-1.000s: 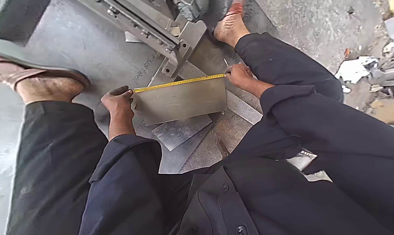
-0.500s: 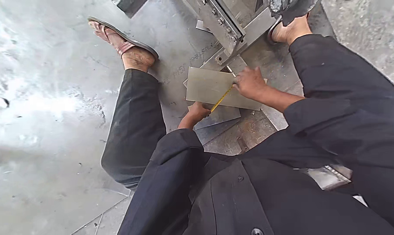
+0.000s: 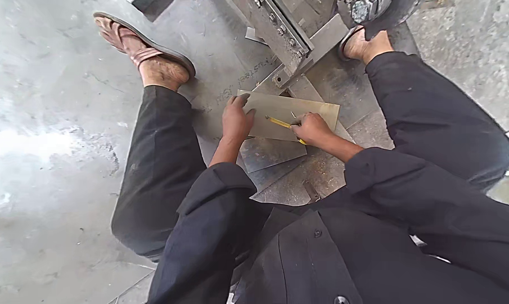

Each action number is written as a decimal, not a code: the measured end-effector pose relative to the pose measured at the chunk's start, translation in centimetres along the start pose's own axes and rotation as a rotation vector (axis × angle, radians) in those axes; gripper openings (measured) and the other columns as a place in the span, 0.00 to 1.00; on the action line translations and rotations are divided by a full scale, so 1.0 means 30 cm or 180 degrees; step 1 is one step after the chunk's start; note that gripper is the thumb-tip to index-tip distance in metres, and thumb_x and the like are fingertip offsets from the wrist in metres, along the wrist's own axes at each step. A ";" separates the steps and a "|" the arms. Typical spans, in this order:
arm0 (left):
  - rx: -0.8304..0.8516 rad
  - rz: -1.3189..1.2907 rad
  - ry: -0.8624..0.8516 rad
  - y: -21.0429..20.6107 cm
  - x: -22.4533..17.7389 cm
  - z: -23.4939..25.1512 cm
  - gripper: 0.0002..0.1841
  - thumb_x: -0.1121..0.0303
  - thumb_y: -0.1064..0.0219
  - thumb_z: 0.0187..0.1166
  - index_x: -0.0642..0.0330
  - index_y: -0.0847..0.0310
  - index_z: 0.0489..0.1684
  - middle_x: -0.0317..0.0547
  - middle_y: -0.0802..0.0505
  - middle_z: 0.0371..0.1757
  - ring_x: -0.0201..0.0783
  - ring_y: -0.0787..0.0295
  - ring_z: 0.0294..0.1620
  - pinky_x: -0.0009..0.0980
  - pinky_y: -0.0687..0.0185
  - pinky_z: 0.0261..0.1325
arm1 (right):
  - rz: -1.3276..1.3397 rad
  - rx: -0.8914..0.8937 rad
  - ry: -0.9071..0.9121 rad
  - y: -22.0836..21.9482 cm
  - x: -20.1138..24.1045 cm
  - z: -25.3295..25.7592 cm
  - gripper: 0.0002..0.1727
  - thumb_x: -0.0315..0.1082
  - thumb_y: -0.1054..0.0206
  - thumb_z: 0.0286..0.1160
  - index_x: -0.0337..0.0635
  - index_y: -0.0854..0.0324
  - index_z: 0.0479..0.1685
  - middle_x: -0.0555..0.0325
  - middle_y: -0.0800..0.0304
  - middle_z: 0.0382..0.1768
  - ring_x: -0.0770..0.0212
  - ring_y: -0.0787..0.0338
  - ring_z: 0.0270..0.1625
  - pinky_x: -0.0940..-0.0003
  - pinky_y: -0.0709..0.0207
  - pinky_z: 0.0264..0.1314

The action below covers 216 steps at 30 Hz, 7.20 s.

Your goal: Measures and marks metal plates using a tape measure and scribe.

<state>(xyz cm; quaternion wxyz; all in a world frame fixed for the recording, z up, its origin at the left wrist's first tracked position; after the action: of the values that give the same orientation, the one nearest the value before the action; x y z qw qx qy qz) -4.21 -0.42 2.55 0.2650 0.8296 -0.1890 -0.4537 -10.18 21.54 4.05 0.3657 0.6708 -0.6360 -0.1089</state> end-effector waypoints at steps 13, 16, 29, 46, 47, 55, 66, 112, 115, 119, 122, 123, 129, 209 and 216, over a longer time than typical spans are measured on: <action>0.1403 0.1970 -0.0684 -0.339 -0.268 0.221 0.30 0.56 0.16 0.62 0.66 0.16 0.58 0.66 0.11 0.62 0.68 0.16 0.66 0.73 0.25 0.64 | 0.1174 0.0580 -0.0422 0.115 -0.386 -0.231 0.11 0.42 0.30 0.84 0.45 0.08 0.46 0.54 0.07 0.36 0.59 0.10 0.36 0.55 0.16 0.45; 0.1772 0.1578 -0.0841 -0.237 -0.220 0.144 0.21 0.50 0.24 0.75 0.63 0.12 0.39 0.59 0.08 0.46 0.60 0.10 0.53 0.66 0.19 0.56 | 0.1488 0.0694 0.0198 0.145 -0.336 -0.273 0.10 0.40 0.30 0.83 0.46 0.06 0.43 0.58 0.08 0.28 0.65 0.14 0.24 0.67 0.20 0.27; -0.0425 -0.3696 0.1180 -0.092 0.138 -0.250 0.21 0.68 0.33 0.85 0.60 0.29 0.73 0.52 0.09 0.59 0.46 0.08 0.56 0.48 0.10 0.61 | 0.0721 0.0085 0.1153 0.328 -0.197 -0.297 0.11 0.41 0.32 0.86 0.49 0.06 0.48 0.59 0.07 0.37 0.65 0.11 0.38 0.58 0.18 0.47; 0.0515 -0.3935 0.2276 -0.483 0.110 -0.152 0.28 0.51 0.36 0.87 0.56 0.33 0.80 0.54 0.12 0.66 0.47 0.08 0.57 0.45 0.09 0.58 | -0.1437 -0.0084 0.1938 0.154 -0.115 0.173 0.15 0.40 0.40 0.89 0.42 0.10 0.56 0.44 0.08 0.56 0.39 0.13 0.67 0.38 0.26 0.71; 0.0736 -0.3523 0.2254 -0.466 0.118 -0.151 0.29 0.49 0.37 0.87 0.57 0.32 0.78 0.53 0.10 0.61 0.46 0.07 0.51 0.43 0.08 0.52 | -0.1480 -0.0002 0.1975 0.139 -0.098 0.173 0.15 0.39 0.40 0.89 0.44 0.10 0.57 0.45 0.08 0.57 0.40 0.14 0.67 0.38 0.26 0.71; 0.1025 -0.2311 0.1454 -0.247 0.068 -0.114 0.22 0.78 0.34 0.79 0.63 0.22 0.74 0.55 0.09 0.62 0.47 0.07 0.55 0.45 0.09 0.56 | -0.2080 0.0283 0.2365 0.099 0.053 0.197 0.12 0.36 0.39 0.87 0.43 0.10 0.50 0.44 0.08 0.50 0.38 0.13 0.61 0.38 0.25 0.65; -0.1100 -0.2652 0.2180 -0.117 0.327 -0.083 0.18 0.66 0.20 0.72 0.65 0.14 0.55 0.53 0.07 0.49 0.42 0.08 0.44 0.41 0.11 0.52 | -0.2418 0.0239 0.1970 0.172 0.482 0.512 0.15 0.42 0.34 0.85 0.45 0.11 0.58 0.37 0.10 0.59 0.34 0.14 0.68 0.30 0.28 0.71; 0.0950 0.1717 0.0094 0.025 0.187 0.250 0.61 0.73 0.14 0.55 0.15 0.48 0.92 0.68 0.19 0.73 0.72 0.13 0.58 0.72 0.18 0.48 | -0.2565 0.0245 0.2280 0.158 0.544 0.660 0.12 0.36 0.35 0.84 0.39 0.14 0.55 0.37 0.12 0.58 0.37 0.16 0.69 0.35 0.30 0.71; 0.0983 0.1745 0.0121 0.021 0.181 0.244 0.62 0.73 0.13 0.55 0.19 0.49 0.94 0.70 0.20 0.73 0.73 0.14 0.59 0.72 0.18 0.49 | -0.2483 0.0241 0.2244 0.159 0.531 0.657 0.13 0.36 0.37 0.85 0.41 0.13 0.58 0.38 0.12 0.61 0.37 0.17 0.71 0.34 0.33 0.75; 0.0965 0.1702 0.0057 0.014 0.176 0.245 0.63 0.74 0.12 0.53 0.23 0.50 0.95 0.74 0.22 0.74 0.76 0.14 0.59 0.72 0.18 0.51 | -0.2419 0.0181 0.2203 0.164 0.504 0.645 0.14 0.36 0.40 0.87 0.40 0.14 0.58 0.38 0.11 0.58 0.37 0.15 0.68 0.37 0.31 0.72; 0.0981 0.1638 0.0060 0.021 0.180 0.247 0.63 0.73 0.12 0.53 0.22 0.49 0.94 0.71 0.21 0.76 0.75 0.15 0.63 0.74 0.19 0.52 | -0.2466 0.0147 0.2237 0.160 0.487 0.644 0.15 0.37 0.42 0.88 0.40 0.14 0.58 0.39 0.10 0.57 0.38 0.14 0.67 0.37 0.31 0.71; 0.1011 0.1634 0.0081 0.027 0.182 0.246 0.63 0.72 0.11 0.53 0.19 0.49 0.94 0.68 0.21 0.77 0.74 0.16 0.65 0.75 0.20 0.52 | -0.2495 0.0161 0.2249 0.155 0.485 0.642 0.15 0.37 0.42 0.88 0.40 0.14 0.59 0.38 0.10 0.57 0.37 0.14 0.67 0.37 0.31 0.71; 0.1185 0.1641 0.0148 0.050 0.201 0.263 0.63 0.66 0.09 0.53 0.10 0.49 0.92 0.61 0.18 0.78 0.71 0.19 0.72 0.76 0.23 0.58 | -0.2795 0.0523 0.2118 0.157 0.545 0.617 0.11 0.27 0.39 0.83 0.30 0.17 0.55 0.32 0.15 0.61 0.32 0.17 0.69 0.32 0.22 0.62; 0.1691 0.1571 -0.0282 0.050 0.209 0.322 0.64 0.76 0.10 0.53 0.28 0.48 0.96 0.70 0.14 0.70 0.74 0.17 0.68 0.71 0.25 0.68 | 0.1125 -0.0437 0.2149 0.029 0.210 0.543 0.18 0.41 0.41 0.89 0.45 0.09 0.63 0.52 0.05 0.56 0.62 0.08 0.60 0.60 0.20 0.71; 0.1714 0.1609 -0.0258 0.050 0.214 0.319 0.63 0.76 0.12 0.56 0.24 0.50 0.95 0.69 0.15 0.70 0.73 0.18 0.69 0.70 0.25 0.68 | 0.1152 -0.0484 0.2269 0.006 0.194 0.539 0.18 0.39 0.43 0.88 0.45 0.09 0.61 0.56 0.03 0.52 0.66 0.07 0.57 0.61 0.18 0.68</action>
<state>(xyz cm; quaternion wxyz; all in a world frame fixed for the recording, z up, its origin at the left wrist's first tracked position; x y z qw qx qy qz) -9.18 -7.73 -5.01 0.1333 0.7781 -0.5108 -0.3404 -19.23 10.41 -5.45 0.6251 0.5148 -0.5672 0.1497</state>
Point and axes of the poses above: each hand's wrist, its own z-axis towards the middle knuckle, its own y-axis out of the back of the hand, x = y × z, the point moved 4 cm from there along z, towards the middle knuckle
